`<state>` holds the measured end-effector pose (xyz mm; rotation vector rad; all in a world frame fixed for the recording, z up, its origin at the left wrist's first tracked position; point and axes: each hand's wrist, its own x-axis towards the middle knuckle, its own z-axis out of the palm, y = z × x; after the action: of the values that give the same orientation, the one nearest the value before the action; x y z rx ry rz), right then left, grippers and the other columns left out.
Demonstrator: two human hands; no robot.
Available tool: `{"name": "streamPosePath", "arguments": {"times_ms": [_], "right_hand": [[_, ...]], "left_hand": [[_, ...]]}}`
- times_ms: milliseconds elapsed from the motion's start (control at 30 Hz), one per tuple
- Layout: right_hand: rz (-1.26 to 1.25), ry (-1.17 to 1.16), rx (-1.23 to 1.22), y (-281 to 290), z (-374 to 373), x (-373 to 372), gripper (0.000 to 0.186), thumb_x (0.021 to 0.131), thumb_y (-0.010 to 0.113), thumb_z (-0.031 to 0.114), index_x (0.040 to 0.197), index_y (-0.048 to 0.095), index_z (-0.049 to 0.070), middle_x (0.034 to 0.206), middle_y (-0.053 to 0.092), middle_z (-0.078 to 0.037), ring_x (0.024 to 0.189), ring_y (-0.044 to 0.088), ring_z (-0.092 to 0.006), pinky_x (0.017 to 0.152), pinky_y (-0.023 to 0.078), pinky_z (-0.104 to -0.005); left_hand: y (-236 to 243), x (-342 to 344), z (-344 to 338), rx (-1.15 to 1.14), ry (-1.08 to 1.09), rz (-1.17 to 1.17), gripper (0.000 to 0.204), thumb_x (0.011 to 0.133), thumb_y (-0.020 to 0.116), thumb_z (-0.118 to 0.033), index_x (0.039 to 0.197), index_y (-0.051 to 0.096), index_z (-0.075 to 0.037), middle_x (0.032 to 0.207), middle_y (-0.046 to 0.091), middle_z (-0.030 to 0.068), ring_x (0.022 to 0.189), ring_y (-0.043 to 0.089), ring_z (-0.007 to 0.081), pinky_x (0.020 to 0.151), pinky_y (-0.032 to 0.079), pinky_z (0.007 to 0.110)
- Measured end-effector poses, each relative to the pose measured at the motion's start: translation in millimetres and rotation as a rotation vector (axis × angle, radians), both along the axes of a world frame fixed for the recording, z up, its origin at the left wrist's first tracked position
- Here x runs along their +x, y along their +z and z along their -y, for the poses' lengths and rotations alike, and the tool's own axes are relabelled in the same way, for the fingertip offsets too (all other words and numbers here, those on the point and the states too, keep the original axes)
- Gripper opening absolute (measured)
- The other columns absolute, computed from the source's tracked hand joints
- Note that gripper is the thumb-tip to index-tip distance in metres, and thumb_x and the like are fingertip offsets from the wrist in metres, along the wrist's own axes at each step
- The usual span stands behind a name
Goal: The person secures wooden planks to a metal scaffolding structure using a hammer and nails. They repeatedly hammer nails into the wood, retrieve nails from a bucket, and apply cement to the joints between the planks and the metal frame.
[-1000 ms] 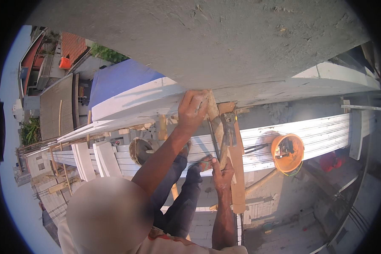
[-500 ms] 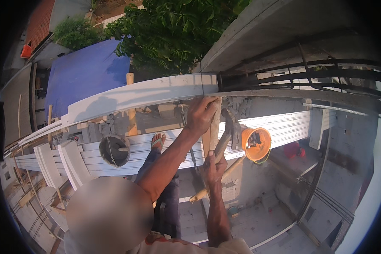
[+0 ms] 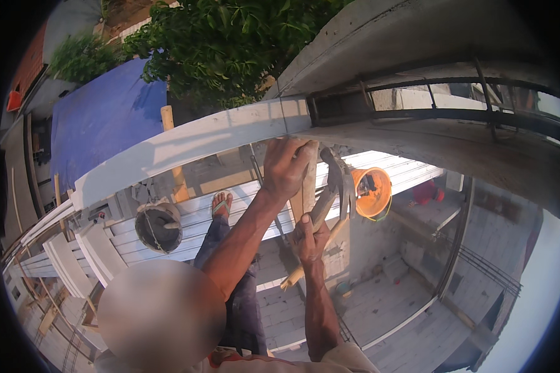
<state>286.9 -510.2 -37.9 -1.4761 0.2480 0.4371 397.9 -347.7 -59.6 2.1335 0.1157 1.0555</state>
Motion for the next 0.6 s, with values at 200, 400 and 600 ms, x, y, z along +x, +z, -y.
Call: {"name": "streamPosePath", "arguments": {"times_ms": [200,400,600], "right_hand": [[-0.044,-0.06,-0.055,-4,7,-4,0.033,0.105,0.061,0.026,0.08,0.05,0.007,0.059,0.043,0.004,0.047,0.036,-0.0055,0.043,0.03,-0.026],[0.127,0.006,0.0,17,5,-2,0.033,0.105,0.06,0.025,0.079,0.05,0.007,0.059,0.044,0.003,0.048,0.039,-0.0059,0.043,0.031,-0.0259],[-0.013,0.032,-0.014,4,7,6,0.035,0.105,0.059,0.024,0.076,0.051,0.006,0.058,0.046,0.002,0.047,0.041,-0.0066,0.042,0.032,-0.026]], "left_hand": [[11,-2,4,-0.025,0.016,-0.032,0.027,0.076,0.076,-0.003,0.103,0.074,-0.008,0.097,0.067,0.0027,0.082,0.065,0.0213,0.075,0.047,0.039],[13,-3,5,-0.038,0.061,-0.066,0.03,0.071,0.079,0.001,0.1,0.076,-0.008,0.093,0.068,0.0034,0.082,0.066,0.0234,0.075,0.047,0.038],[17,-2,5,-0.032,0.053,-0.052,0.029,0.071,0.08,0.001,0.098,0.077,-0.008,0.09,0.068,0.0038,0.081,0.066,0.0237,0.075,0.047,0.038]]}}
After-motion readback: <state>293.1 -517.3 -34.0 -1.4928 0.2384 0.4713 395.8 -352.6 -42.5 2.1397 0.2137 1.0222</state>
